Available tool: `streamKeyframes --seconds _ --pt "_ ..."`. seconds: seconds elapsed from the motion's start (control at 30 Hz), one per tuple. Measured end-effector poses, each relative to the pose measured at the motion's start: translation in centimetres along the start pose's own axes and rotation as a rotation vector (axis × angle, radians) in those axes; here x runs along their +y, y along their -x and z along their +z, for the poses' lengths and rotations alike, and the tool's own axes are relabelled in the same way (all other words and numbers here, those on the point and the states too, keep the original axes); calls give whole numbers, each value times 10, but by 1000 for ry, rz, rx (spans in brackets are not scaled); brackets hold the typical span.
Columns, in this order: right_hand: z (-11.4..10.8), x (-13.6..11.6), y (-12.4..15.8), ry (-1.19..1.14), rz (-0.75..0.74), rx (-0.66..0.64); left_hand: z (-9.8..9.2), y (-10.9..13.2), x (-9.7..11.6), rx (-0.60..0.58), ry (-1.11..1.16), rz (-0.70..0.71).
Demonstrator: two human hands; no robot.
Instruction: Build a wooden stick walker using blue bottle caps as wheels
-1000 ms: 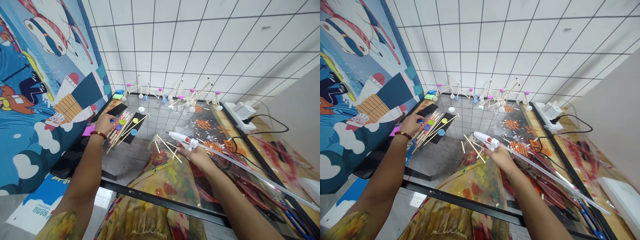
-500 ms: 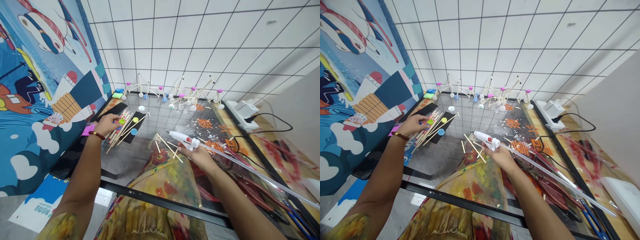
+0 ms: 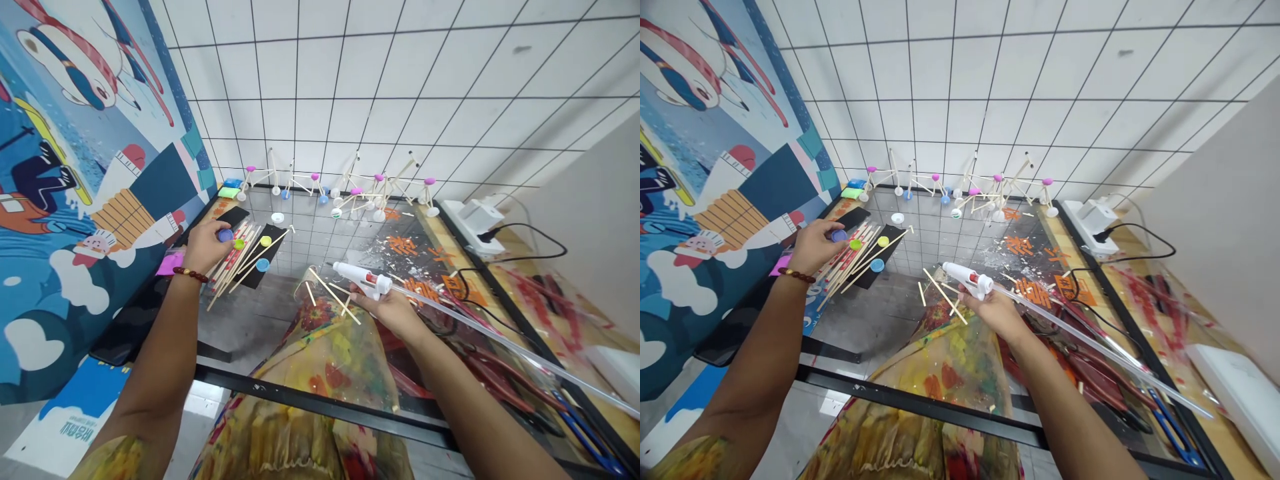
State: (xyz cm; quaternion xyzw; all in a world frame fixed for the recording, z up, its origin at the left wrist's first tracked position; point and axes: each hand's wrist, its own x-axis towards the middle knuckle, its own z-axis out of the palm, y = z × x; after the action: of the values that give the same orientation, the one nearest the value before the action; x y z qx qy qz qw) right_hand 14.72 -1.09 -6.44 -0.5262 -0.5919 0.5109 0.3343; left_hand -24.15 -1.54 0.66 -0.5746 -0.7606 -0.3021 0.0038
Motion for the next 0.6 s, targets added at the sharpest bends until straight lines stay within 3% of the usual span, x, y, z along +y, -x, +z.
streamKeyframes --seconds 0.07,0.13,0.2,0.27,0.33,0.4,0.5,0.6 --pt "0 0 0 20 -3 5 5 2 8 49 176 -72" --pt "-1 2 0 40 -7 17 16 7 21 20 449 -120" --pt "-1 3 0 51 -18 30 31 15 35 -91 695 -71" --pt "-1 5 0 50 -28 38 46 26 48 -192 779 -1" --pt "-1 6 0 46 -38 39 59 36 57 -263 748 100" --pt "-1 8 -1 43 -50 33 68 44 60 -257 668 256" --pt "-1 10 -3 49 -65 25 74 51 59 -235 505 501" --pt "-2 13 -4 76 -59 14 75 55 59 -270 280 645"
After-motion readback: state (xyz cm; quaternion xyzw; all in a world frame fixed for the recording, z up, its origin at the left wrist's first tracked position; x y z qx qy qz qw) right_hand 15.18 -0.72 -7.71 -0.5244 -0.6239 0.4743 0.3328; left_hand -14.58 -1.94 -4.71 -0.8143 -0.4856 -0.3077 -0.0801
